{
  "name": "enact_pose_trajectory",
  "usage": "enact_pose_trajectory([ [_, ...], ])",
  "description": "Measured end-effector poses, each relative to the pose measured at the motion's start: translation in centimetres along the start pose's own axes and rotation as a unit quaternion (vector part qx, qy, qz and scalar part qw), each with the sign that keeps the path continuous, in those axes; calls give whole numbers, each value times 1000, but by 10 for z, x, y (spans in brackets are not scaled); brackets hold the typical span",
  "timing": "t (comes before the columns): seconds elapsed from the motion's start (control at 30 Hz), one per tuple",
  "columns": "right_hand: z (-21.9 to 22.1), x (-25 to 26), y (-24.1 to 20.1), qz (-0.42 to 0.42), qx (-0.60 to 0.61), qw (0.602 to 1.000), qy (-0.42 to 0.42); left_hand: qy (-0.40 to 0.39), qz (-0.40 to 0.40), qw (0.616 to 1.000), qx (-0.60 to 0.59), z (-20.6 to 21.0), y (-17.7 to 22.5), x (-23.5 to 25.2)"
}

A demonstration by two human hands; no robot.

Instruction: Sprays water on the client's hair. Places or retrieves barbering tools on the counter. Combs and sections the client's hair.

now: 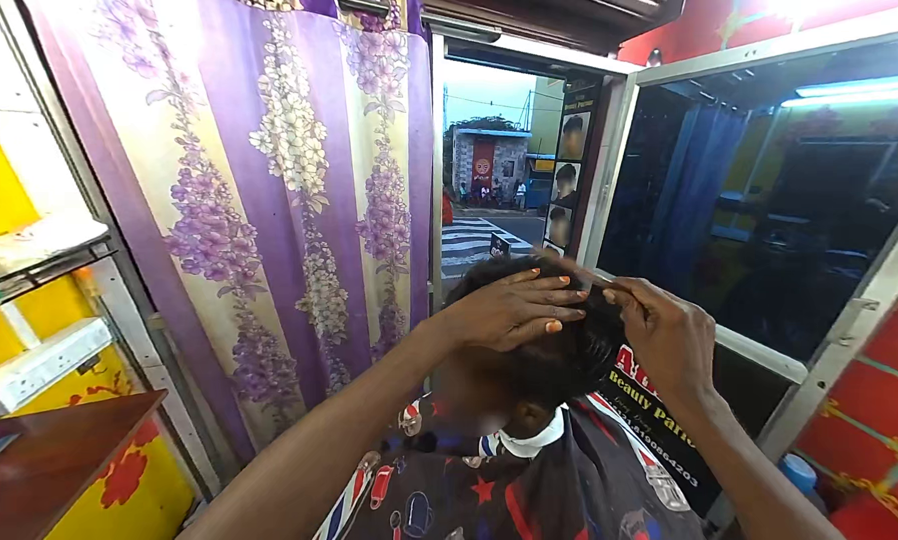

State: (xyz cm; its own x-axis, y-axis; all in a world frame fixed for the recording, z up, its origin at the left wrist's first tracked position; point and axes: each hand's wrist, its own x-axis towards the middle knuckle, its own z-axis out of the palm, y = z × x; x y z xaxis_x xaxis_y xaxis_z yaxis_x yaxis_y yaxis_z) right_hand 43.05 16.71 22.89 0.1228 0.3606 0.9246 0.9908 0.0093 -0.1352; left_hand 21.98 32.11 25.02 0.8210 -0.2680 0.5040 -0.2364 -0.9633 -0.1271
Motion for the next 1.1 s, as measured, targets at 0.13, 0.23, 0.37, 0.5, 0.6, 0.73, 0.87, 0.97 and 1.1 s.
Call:
enact_pose_trajectory([
  [0.13,-25,-3,-5,42,57,997,40,-26,-56,994,-91,-7,-19,1],
  [0.23,-30,-24,-31,-103,34,993,50,-22,-53,989,-138,-7,-28,1],
  [0.37,-15,-54,-62,-357,-47,932,-32,-26,-75,987,-139,-7,-25,3],
  [0.5,-4,-48,-66,-407,-109,906,-41,-29,-86,988,-128,-6,-22,7],
  [0.6,-6,-38,-64,-396,-133,908,-31,-35,-94,987,-126,-7,-20,9],
  [0.73,-7,-21,-60,-364,-139,921,-13,-40,-99,984,-140,-9,-18,10],
  [0.87,0,-6,-55,-353,-135,926,-2,-52,-137,965,-217,-22,-14,8],
  [0.97,5,-1,-53,-340,-126,932,-3,33,-144,955,-257,-35,-6,-3],
  [1.1,9,1,-49,-319,-114,941,-12,299,-116,916,-242,-44,31,-29],
])
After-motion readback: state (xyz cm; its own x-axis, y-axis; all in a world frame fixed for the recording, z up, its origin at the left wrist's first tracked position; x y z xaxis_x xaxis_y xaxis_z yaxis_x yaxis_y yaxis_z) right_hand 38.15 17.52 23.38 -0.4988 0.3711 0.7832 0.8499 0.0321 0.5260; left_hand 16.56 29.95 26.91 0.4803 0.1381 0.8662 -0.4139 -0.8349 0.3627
